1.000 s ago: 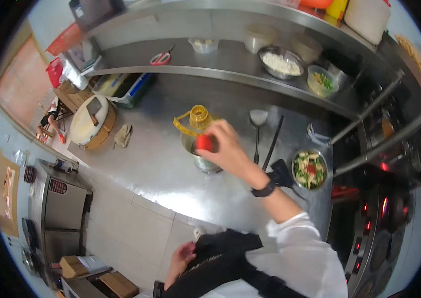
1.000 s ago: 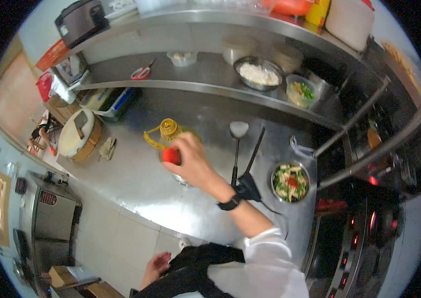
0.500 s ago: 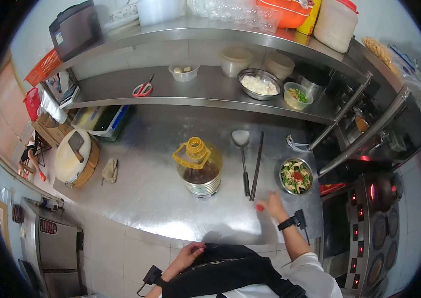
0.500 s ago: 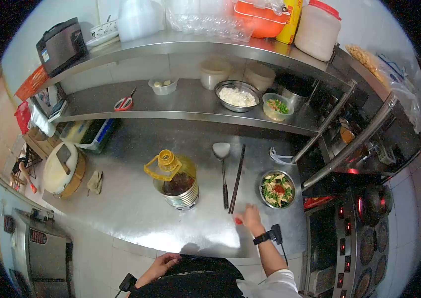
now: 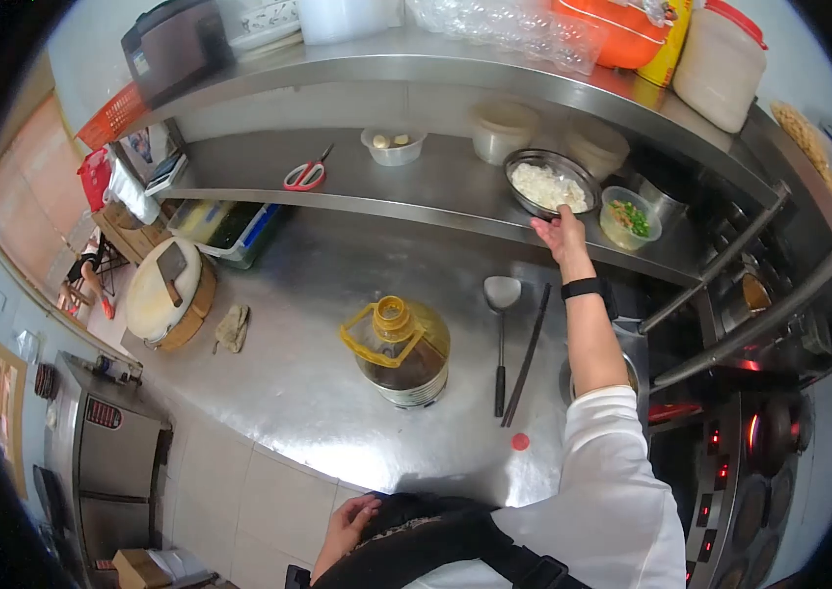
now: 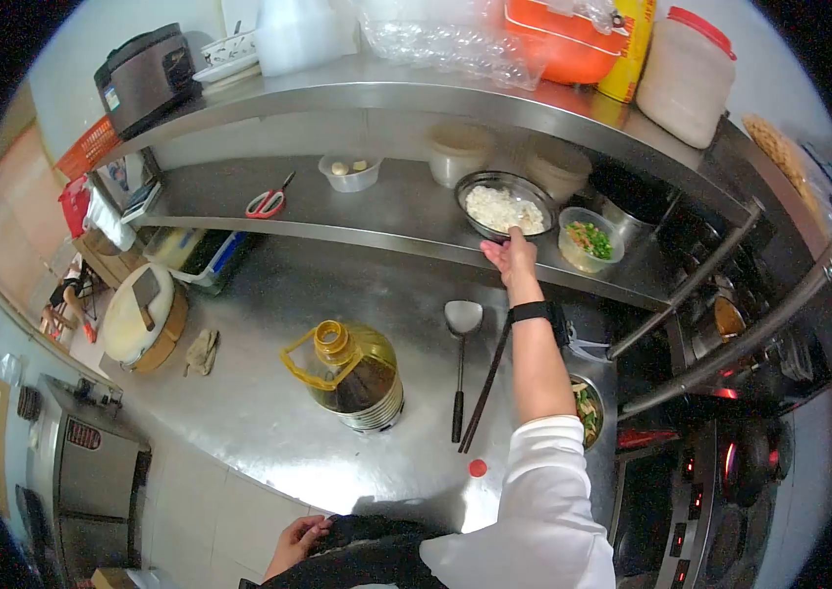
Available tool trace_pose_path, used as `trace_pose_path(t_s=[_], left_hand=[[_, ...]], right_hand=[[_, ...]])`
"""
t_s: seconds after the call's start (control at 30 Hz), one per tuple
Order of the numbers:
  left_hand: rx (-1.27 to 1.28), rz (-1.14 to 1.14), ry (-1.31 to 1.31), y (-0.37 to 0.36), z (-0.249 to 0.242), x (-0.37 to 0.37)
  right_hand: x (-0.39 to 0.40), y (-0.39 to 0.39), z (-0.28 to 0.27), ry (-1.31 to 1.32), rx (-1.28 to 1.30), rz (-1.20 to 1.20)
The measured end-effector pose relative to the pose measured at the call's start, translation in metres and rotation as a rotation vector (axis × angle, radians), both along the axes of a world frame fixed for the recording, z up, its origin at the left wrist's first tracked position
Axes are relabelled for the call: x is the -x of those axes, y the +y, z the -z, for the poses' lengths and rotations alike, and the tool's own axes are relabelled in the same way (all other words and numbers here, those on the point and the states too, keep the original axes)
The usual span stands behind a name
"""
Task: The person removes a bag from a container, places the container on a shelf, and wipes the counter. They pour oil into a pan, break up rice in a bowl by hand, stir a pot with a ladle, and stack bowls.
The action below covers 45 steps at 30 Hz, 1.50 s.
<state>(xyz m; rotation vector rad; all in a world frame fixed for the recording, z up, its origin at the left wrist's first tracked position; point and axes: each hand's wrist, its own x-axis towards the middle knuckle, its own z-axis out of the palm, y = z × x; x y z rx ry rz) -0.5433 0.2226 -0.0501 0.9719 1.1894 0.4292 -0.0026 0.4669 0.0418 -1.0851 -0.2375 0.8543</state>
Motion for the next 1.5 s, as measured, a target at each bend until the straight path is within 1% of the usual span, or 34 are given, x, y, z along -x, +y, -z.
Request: trace_pose_path(t_s=[0.07,0.13,0.17,0.2,0.27,0.33,0.4,0.43,0.47,0.5,0.53,0.6,0.63,0.67,0.7,0.73,0.77,0.8,0.87,0.93,1.0,1.03,1.13,1.27,1.33,1.37,1.43,1.47,1.5], left_hand=[[0.029,-0.054,0.018,-0.001,-0.010,-0.008],[-0.029,-0.033,0.021,0.005,-0.020,-0.017],[-0.095,0.033,0.033,0.009,-0.019,-0.018],[-0.154,0.100,0.045,0.013,-0.019,-0.020],[-0.199,0.206,0.038,0.023,-0.028,-0.026],[-0.253,0.264,-0.060,0.032,-0.057,-0.042],[-0.278,0.314,-0.213,0.039,-0.075,-0.053],[-0.250,0.322,-0.336,0.042,-0.081,-0.059],[-0.200,0.283,-0.447,0.043,-0.093,-0.068],[-0.132,0.232,-0.543,0.041,-0.104,-0.072],[0.023,0.203,-0.764,0.040,-0.107,-0.072],[0.117,0.181,-0.752,0.031,-0.103,-0.057],[0.237,0.223,-0.662,0.029,-0.122,-0.050],[0.256,0.199,-0.648,0.022,-0.127,-0.041],[0.196,0.215,-0.602,0.017,-0.129,-0.032],[0.133,0.235,-0.559,0.014,-0.128,-0.024],[0.120,0.289,-0.497,0.010,-0.124,-0.014],[0.127,0.272,-0.495,0.006,-0.121,-0.007],[0.102,0.306,-0.549,-0.001,-0.116,0.005],[0.078,0.256,-0.554,-0.008,-0.117,0.012],[0.001,0.318,-0.468,-0.011,-0.115,0.019],[-0.013,0.273,-0.474,-0.014,-0.112,0.021],[-0.036,0.289,-0.499,-0.016,-0.106,0.031],[-0.056,0.227,-0.543,-0.019,-0.106,0.037],[0.052,0.165,-0.566,-0.020,-0.108,0.039],[0.048,0.156,-0.568,-0.022,-0.107,0.040],[0.184,0.102,-0.596,-0.025,-0.103,0.043],[0.182,0.098,-0.596,-0.026,-0.103,0.043],[0.202,0.066,-0.608,-0.027,-0.103,0.043]], right_hand=[[0.001,-0.001,-0.001,0.002,0.012,0.019],[0.006,-0.019,0.008,-0.014,-0.088,-0.018],[0.020,-0.038,0.004,-0.101,-0.057,-0.014],[0.034,-0.061,0.000,-0.092,-0.036,-0.013],[0.062,-0.120,-0.005,-0.125,-0.003,-0.151],[0.093,-0.179,-0.012,-0.157,0.084,-0.236],[0.124,-0.229,-0.021,-0.171,0.170,-0.250],[0.139,-0.250,-0.026,-0.185,0.210,-0.310],[0.154,-0.268,-0.032,-0.196,0.248,-0.374],[0.171,-0.282,-0.038,-0.175,0.275,-0.387],[0.189,-0.292,-0.044,-0.150,0.293,-0.438],[0.213,-0.307,-0.049,-0.099,0.328,-0.508],[0.221,-0.314,-0.048,-0.175,0.377,-0.573],[0.227,-0.318,-0.049,-0.255,0.420,-0.640],[0.233,-0.317,-0.053,-0.311,0.393,-0.712],[0.240,-0.317,-0.054,-0.301,0.402,-0.726],[0.246,-0.315,-0.055,-0.608,0.373,-0.564],[0.253,-0.313,-0.058,-0.909,0.331,-0.391],[0.275,-0.305,-0.073,-1.074,0.125,-0.274],[0.290,-0.295,-0.089,-1.498,0.181,-0.627],[0.311,-0.283,-0.087,-1.517,0.259,-0.735],[0.320,-0.277,-0.085,-1.519,0.255,-0.751],[0.338,-0.261,-0.073,-1.470,0.207,-0.826],[0.355,-0.250,-0.066,-1.437,0.107,-0.931],[0.364,-0.248,-0.067,-1.434,0.201,-1.069],[0.362,-0.248,-0.060,-1.463,0.058,-1.099],[0.367,-0.253,-0.062,-1.467,0.062,-1.155],[0.370,-0.257,-0.063,-1.466,0.076,-1.203],[0.374,-0.259,-0.068,-1.519,0.114,-1.252]])
